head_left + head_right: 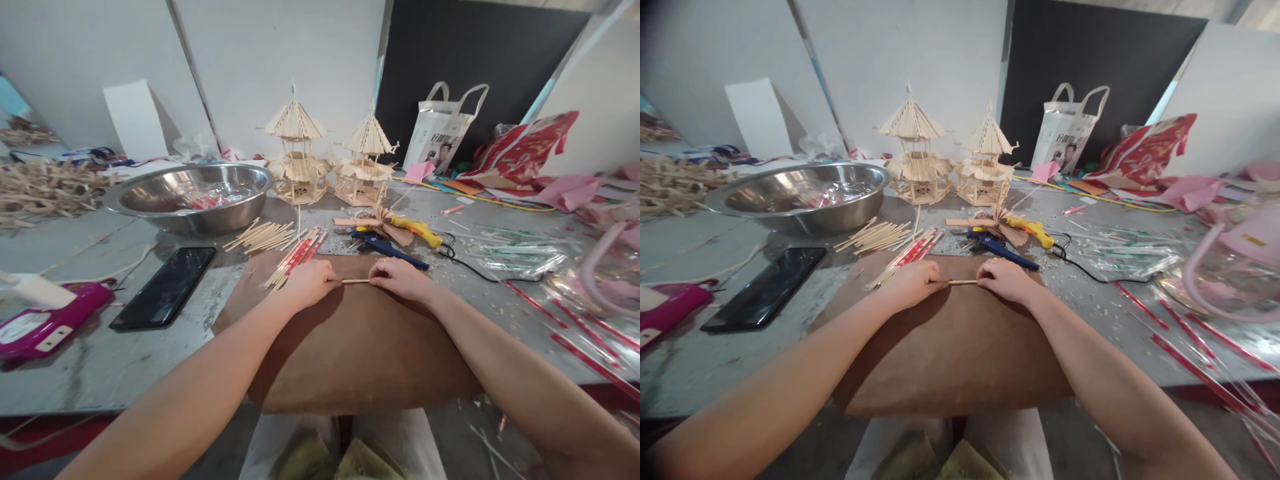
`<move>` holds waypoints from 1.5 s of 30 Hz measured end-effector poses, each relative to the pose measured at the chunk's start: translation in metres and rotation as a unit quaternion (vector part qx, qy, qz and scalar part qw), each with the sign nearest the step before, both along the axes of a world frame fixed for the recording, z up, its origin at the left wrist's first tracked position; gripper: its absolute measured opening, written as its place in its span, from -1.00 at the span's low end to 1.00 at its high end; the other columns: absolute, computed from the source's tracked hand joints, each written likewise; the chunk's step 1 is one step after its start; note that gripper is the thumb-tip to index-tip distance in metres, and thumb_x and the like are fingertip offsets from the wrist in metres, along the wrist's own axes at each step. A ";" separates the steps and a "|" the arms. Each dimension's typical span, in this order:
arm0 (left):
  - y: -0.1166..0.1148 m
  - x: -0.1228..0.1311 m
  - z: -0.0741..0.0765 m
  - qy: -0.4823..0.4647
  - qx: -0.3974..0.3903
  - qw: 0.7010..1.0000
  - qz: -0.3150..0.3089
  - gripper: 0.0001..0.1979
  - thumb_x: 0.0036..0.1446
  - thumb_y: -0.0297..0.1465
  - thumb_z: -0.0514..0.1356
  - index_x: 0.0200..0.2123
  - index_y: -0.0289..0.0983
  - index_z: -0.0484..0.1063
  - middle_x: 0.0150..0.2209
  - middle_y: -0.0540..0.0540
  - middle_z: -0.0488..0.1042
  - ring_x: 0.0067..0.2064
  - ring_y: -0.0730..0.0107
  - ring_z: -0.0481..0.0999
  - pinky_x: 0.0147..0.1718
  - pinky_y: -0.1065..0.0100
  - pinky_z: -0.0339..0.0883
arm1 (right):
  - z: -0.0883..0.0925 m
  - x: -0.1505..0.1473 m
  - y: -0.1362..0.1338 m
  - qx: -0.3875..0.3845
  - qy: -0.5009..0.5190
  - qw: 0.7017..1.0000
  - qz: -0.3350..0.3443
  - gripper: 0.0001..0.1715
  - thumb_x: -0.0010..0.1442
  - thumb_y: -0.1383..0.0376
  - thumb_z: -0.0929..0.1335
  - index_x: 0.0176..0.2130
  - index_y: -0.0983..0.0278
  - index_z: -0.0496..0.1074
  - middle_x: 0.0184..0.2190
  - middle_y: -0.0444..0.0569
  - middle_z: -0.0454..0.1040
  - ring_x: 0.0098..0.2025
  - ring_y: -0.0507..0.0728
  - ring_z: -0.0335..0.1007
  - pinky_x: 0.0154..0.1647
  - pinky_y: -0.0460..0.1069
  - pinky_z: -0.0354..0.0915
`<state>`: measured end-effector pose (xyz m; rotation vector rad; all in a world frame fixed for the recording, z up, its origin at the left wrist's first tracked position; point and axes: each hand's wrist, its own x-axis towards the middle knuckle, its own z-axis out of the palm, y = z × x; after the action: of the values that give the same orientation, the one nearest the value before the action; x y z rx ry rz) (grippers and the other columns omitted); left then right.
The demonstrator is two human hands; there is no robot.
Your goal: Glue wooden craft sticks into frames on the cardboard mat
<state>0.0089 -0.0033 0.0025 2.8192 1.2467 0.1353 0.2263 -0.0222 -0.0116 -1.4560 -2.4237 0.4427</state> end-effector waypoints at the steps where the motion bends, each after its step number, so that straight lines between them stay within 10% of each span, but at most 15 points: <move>1: 0.000 0.000 0.001 0.002 -0.001 1.000 0.001 -0.75 0.06 -0.27 -0.01 -0.36 -0.09 0.46 -0.41 0.03 0.37 -0.41 0.49 0.31 -0.51 0.46 0.04 | 0.000 0.000 0.000 -0.001 -0.001 1.000 -0.001 -0.83 0.03 0.30 0.24 -0.40 0.29 0.39 -0.42 -0.07 0.43 -0.37 0.04 0.29 -0.35 -0.08 0.16; 45: 0.000 -0.002 0.001 -0.025 -0.021 0.999 -0.016 -0.73 0.06 -0.24 -0.03 -0.26 -0.08 0.43 -0.38 -0.01 0.38 -0.33 0.43 0.35 -0.39 0.44 0.15 | 0.002 0.001 -0.002 0.008 0.011 1.000 -0.001 -0.83 0.02 0.28 0.25 -0.40 0.28 0.40 -0.42 -0.06 0.41 -0.37 0.03 0.28 -0.35 -0.09 0.16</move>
<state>0.0071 -0.0032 0.0035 2.7815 1.1801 0.1746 0.2274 -0.0244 -0.0096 -1.4382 -2.4025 0.4354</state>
